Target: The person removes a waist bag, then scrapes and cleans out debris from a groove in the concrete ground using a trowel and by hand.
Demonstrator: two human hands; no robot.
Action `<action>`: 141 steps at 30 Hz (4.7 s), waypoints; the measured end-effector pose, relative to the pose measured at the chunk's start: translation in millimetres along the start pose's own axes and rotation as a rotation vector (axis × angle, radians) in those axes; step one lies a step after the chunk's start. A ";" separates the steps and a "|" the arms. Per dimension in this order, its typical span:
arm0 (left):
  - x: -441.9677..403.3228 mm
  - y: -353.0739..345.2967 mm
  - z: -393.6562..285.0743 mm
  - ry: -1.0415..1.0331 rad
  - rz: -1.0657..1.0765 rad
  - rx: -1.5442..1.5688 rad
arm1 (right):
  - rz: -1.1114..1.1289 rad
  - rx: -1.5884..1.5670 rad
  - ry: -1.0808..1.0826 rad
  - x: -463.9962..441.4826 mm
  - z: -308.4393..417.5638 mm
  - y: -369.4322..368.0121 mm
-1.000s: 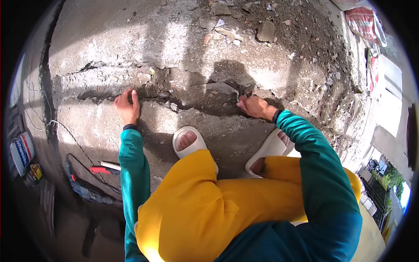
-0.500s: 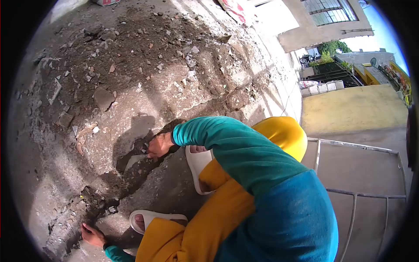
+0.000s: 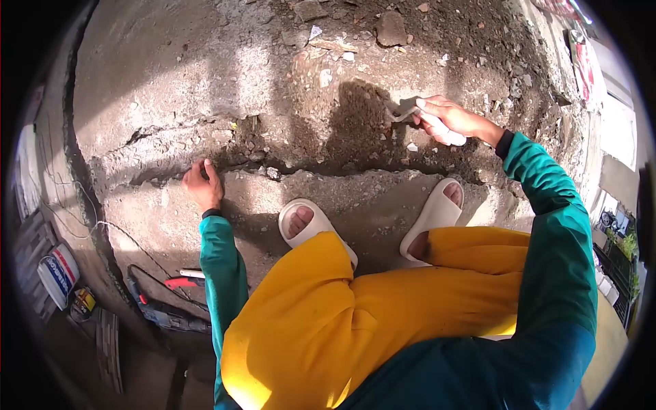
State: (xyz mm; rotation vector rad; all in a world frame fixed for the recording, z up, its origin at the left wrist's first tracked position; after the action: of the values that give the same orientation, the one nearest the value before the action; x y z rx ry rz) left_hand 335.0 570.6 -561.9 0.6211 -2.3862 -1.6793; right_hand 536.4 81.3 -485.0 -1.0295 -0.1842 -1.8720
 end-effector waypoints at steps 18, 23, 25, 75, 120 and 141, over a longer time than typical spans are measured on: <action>1.7 -0.3 2.1 0.016 0.027 0.017 | -0.337 1.713 0.123 2.0 -102.2 -40.5; 1.0 0.2 -2.8 0.004 0.027 0.053 | -0.192 1.546 -0.205 -12.2 -108.9 -40.4; 1.8 -2.9 -0.2 -0.003 0.021 0.037 | -0.114 1.393 -0.387 -12.7 -120.4 -41.5; 1.4 3.4 0.1 0.038 -0.054 0.121 | -0.316 1.511 0.112 -124.5 -50.7 -110.9; -39.6 10.3 50.0 0.260 0.043 0.534 | 0.143 0.122 0.131 -118.9 57.0 -157.5; -62.4 -148.0 70.0 0.230 1.208 0.110 | -0.131 1.223 -0.156 -165.3 18.2 -157.9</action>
State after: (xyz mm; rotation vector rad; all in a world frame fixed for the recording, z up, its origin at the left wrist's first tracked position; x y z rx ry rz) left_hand 401.9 615.1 -717.6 -0.5363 -1.9425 -0.8606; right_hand 452.0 285.3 -546.8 -0.2825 -1.3134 -1.3552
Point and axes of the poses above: each hand's wrist, its own x-axis away from the middle knuckle, its own y-axis out of the back of the hand, z = x × y, the point moved 6 cm from there along -x, towards the middle knuckle, and after that the axes turned 6 degrees about z, right-handed, at the moved point
